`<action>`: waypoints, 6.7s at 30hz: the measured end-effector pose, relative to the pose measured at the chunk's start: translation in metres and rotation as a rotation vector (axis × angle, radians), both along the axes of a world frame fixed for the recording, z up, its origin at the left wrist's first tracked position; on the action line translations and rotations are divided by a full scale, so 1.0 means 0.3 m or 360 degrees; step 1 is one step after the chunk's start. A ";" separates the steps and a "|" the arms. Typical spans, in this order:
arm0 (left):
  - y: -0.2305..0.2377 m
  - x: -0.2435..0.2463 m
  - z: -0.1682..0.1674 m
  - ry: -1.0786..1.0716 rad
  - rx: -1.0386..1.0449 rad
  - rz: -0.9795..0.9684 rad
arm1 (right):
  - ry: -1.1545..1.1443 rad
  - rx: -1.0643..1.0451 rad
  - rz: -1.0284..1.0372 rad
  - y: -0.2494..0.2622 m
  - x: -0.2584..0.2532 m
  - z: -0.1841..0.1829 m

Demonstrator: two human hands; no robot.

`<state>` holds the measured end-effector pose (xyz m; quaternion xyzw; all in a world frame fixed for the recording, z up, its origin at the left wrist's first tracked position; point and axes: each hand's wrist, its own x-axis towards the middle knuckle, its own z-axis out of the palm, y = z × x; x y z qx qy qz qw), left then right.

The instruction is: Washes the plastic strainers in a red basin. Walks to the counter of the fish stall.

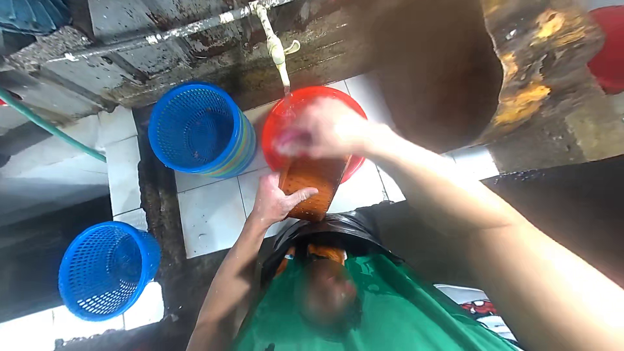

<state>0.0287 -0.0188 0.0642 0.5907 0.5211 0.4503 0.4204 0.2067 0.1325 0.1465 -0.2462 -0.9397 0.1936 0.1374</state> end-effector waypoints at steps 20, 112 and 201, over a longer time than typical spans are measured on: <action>-0.059 -0.001 -0.118 0.0411 0.0452 0.0044 | -0.0143 -0.0146 -0.0488 0.108 0.235 -0.215; 0.028 0.074 -0.367 0.1370 0.0805 -0.0822 | 0.1424 -0.1835 -0.1466 -0.138 0.471 -0.636; 0.124 -0.302 -0.435 -0.0694 -0.0168 0.0578 | -0.0352 -0.0794 -0.0201 -0.141 -0.237 -0.748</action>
